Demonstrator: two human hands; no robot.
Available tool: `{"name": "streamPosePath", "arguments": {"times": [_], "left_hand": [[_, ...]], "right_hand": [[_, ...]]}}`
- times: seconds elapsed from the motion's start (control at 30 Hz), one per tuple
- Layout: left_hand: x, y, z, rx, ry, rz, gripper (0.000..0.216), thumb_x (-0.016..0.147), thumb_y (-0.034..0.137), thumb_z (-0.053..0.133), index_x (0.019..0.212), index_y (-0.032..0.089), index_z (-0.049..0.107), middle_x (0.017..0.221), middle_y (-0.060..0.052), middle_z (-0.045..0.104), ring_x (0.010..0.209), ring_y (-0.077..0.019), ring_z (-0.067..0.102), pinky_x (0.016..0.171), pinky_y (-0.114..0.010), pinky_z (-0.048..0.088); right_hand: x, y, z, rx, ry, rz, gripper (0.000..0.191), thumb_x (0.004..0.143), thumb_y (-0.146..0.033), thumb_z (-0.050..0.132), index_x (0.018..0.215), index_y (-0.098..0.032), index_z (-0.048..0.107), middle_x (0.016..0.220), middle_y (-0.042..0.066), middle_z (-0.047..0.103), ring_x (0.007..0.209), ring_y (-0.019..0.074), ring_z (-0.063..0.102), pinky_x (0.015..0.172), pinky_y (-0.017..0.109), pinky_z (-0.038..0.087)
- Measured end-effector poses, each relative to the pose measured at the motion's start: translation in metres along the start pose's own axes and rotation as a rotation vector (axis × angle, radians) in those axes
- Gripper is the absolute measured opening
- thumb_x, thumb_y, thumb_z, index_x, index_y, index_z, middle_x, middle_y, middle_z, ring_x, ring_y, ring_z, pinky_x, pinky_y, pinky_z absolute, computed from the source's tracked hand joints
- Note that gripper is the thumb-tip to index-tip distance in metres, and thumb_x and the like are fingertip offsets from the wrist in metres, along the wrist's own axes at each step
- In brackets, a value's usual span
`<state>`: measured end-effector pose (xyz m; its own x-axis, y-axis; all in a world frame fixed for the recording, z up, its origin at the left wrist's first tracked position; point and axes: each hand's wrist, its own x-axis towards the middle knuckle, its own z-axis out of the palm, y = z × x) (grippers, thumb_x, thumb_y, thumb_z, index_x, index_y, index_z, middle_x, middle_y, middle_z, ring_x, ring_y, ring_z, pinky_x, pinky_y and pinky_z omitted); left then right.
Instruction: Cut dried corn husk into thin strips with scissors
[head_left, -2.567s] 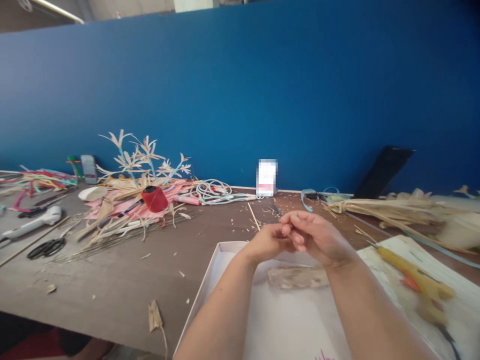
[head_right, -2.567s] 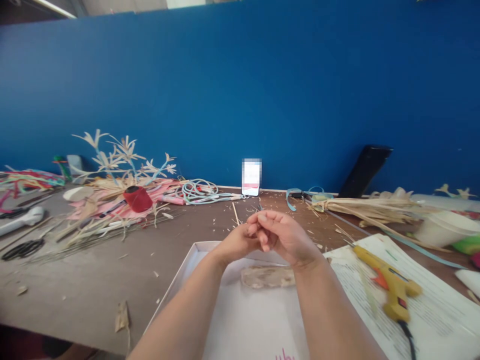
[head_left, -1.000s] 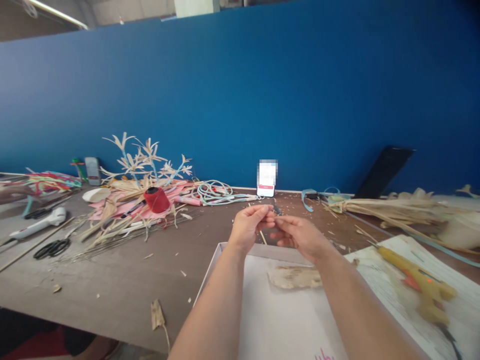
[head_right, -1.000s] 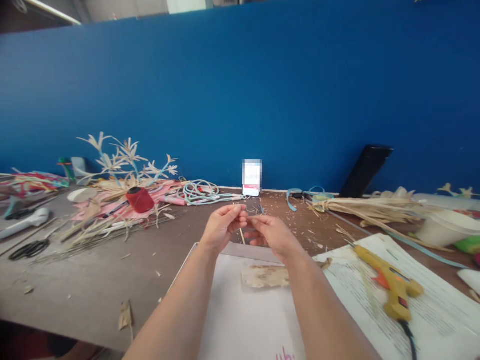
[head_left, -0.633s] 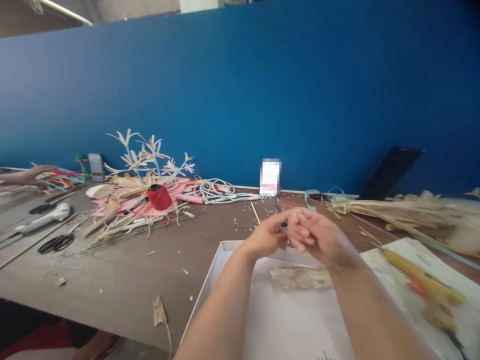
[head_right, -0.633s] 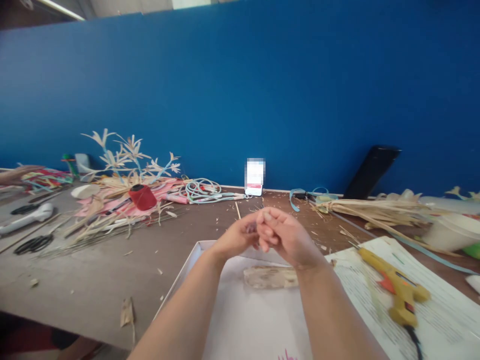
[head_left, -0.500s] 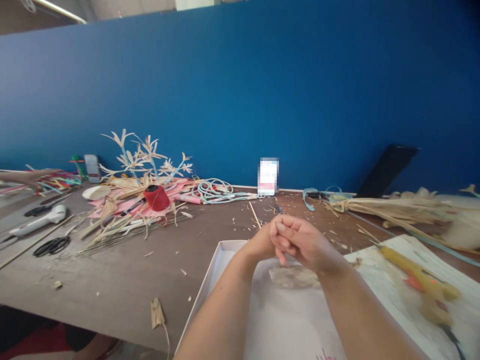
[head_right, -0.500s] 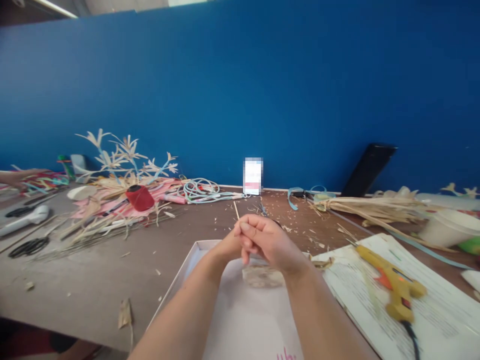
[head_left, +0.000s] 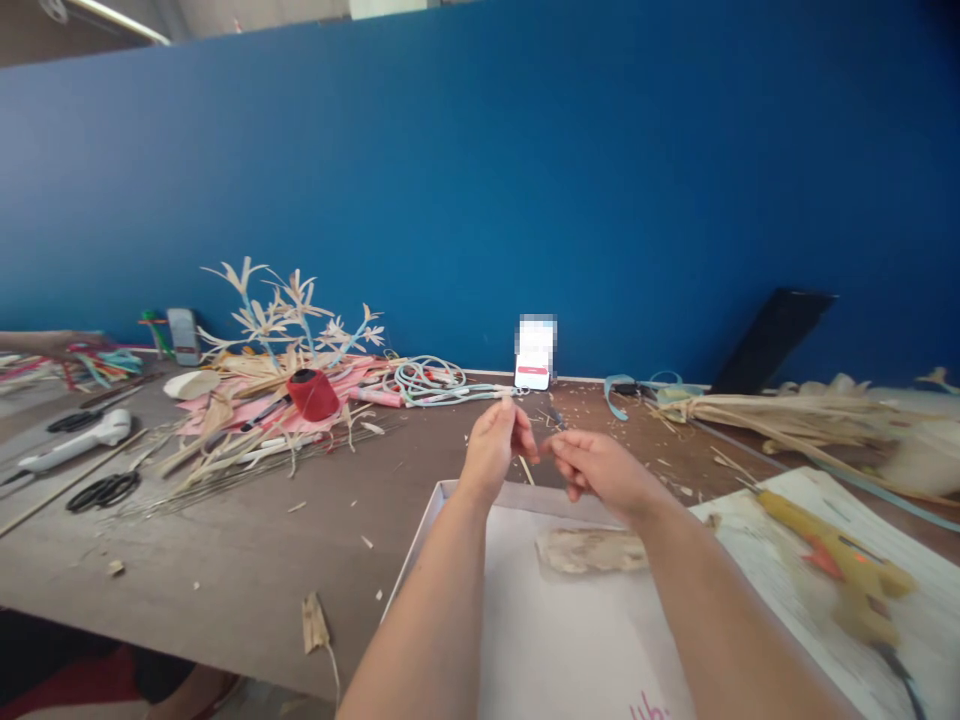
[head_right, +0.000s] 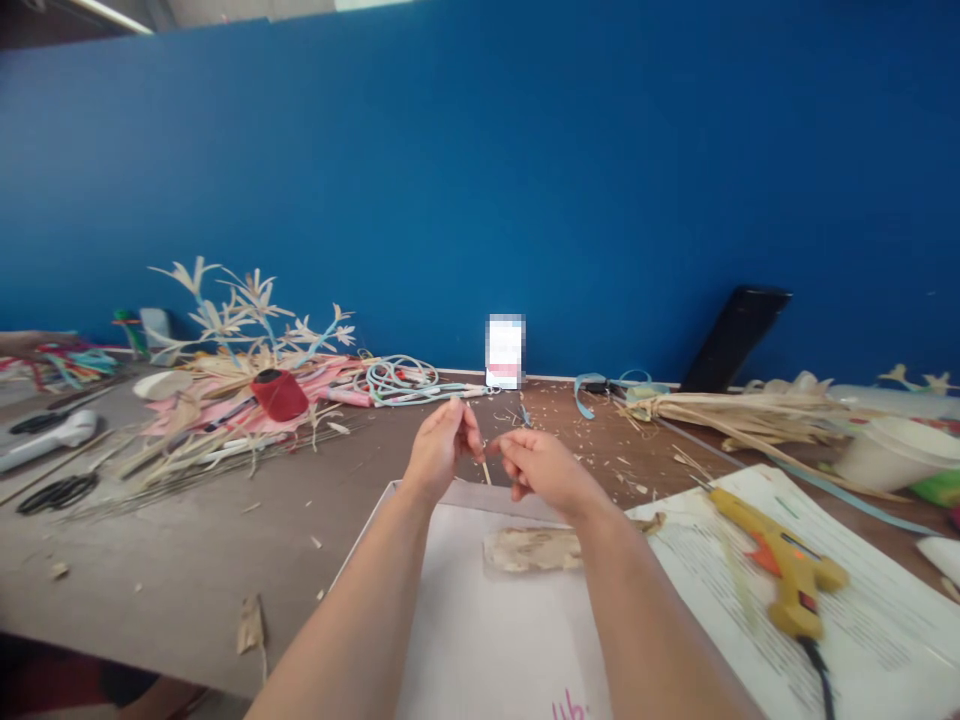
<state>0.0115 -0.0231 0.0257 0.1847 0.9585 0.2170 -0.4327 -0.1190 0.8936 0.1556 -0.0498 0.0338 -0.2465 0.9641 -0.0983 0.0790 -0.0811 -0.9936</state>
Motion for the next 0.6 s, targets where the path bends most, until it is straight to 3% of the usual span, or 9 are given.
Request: {"name": "streamPosePath", "arguments": {"times": [0.1,0.17,0.3,0.37,0.43,0.53,0.6], "left_hand": [[0.002,0.002,-0.003,-0.011,0.077,0.03,0.04,0.075,0.056,0.046,0.069,0.016,0.049,0.049,0.003,0.049,0.041,-0.0088,0.047,0.045,-0.022,0.041],[0.005,0.002,-0.008,-0.007,0.159,0.047,0.04,0.075,0.056,0.047,0.068,0.016,0.049,0.047,0.004,0.047,0.04,-0.0078,0.045,0.043,-0.02,0.039],[0.011,0.002,-0.021,-0.039,0.521,0.127,0.037,0.078,0.053,0.045,0.067,0.017,0.048,0.044,0.007,0.039,0.037,-0.0054,0.037,0.038,-0.017,0.032],[0.013,0.003,-0.025,-0.062,0.645,0.162,0.036,0.079,0.051,0.044,0.067,0.017,0.048,0.043,0.007,0.036,0.035,-0.0049,0.033,0.036,-0.016,0.027],[0.012,0.004,-0.024,-0.084,0.607,0.17,0.036,0.079,0.051,0.044,0.067,0.017,0.048,0.042,0.008,0.034,0.034,-0.0046,0.03,0.034,-0.016,0.023],[0.007,0.006,-0.014,-0.108,0.32,0.106,0.038,0.078,0.052,0.046,0.071,0.016,0.053,0.045,0.006,0.038,0.037,-0.0049,0.034,0.035,-0.016,0.026],[0.003,0.007,-0.006,-0.133,0.131,0.041,0.042,0.078,0.053,0.045,0.079,0.014,0.059,0.052,0.002,0.048,0.044,-0.0072,0.045,0.04,-0.017,0.034]], "right_hand": [[-0.007,-0.006,-0.007,0.094,-0.088,0.043,0.021,0.075,-0.038,0.058,0.076,-0.017,0.059,0.052,-0.006,0.038,0.042,0.0051,0.029,0.042,0.021,0.038],[-0.007,-0.009,-0.013,0.24,-0.051,0.005,0.019,0.076,-0.036,0.058,0.072,-0.017,0.056,0.052,-0.007,0.036,0.042,0.0047,0.028,0.042,0.019,0.035],[0.0,-0.009,-0.026,0.555,0.341,-0.287,0.011,0.071,-0.026,0.062,0.068,-0.019,0.055,0.054,-0.006,0.036,0.044,0.0046,0.03,0.04,0.016,0.031],[0.005,-0.007,-0.03,0.621,0.528,-0.374,0.009,0.069,-0.024,0.063,0.067,-0.019,0.056,0.056,-0.005,0.038,0.045,0.0046,0.032,0.04,0.016,0.031],[0.008,-0.004,-0.03,0.576,0.599,-0.359,0.009,0.068,-0.026,0.064,0.071,-0.019,0.061,0.059,-0.004,0.044,0.047,0.0048,0.035,0.04,0.016,0.033],[0.01,0.0,-0.021,0.402,0.513,-0.243,0.019,0.067,-0.031,0.067,0.08,-0.018,0.066,0.069,0.0,0.053,0.052,0.0057,0.041,0.04,0.017,0.035],[0.011,0.003,-0.012,0.336,0.411,-0.174,0.024,0.065,-0.033,0.07,0.082,-0.017,0.068,0.075,0.002,0.057,0.053,0.0067,0.043,0.041,0.019,0.037]]}}
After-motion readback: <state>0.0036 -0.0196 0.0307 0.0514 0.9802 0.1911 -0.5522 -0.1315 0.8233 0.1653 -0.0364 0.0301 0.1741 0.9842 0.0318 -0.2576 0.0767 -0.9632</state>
